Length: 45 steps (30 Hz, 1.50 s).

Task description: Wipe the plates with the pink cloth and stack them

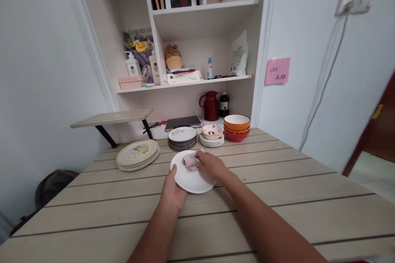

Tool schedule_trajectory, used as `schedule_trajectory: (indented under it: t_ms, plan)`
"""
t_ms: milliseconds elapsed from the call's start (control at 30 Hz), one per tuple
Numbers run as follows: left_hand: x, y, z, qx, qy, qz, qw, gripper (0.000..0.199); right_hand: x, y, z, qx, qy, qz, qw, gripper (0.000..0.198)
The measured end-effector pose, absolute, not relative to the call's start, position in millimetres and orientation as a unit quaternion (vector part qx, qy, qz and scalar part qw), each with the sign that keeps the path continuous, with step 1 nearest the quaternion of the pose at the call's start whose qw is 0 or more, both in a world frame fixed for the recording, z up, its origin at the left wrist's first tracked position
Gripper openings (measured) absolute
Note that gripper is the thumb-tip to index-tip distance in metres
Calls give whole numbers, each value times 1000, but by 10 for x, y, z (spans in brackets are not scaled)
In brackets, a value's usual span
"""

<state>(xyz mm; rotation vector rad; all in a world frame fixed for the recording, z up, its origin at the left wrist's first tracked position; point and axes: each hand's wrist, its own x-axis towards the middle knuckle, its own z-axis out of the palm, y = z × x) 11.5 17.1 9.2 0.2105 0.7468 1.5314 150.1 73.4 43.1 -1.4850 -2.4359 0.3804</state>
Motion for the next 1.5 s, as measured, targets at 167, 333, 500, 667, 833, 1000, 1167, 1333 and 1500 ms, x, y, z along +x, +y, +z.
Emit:
schedule_trajectory:
  t_ms: [167,333,500,667,833,1000,1167,1333,1500]
  plan:
    - [142,138,108,89,312,675,663,45,1650,704,495,-515,-845,122,78,34]
    - [143,129,129,81,294,672,675,44,1632,531,538,-441,-887,131,41,30]
    - [118,137,143,80,290,674,675,41,1391,421,488,-403,-902,127,84,32]
    - [118,170,123,80,299,685,660,40,1326,519,427,-434,-882,132,127,34]
    - [133,160,101,77,308,683,658,44,1513,720,399,-508,-843,117,129,34]
    - [146,138,118,77,303,680,663,42,1556,721,386,-514,-841,114,122,32]
    - [152,170,139,76,299,684,661,39,1364,556,381,-434,-881,122,144,30]
    - [148,166,145,77,304,682,661,38,1374,581,392,-429,-882,126,148,32]
    - [147,132,125,76,310,673,667,40,1549,739,417,-503,-849,124,110,34]
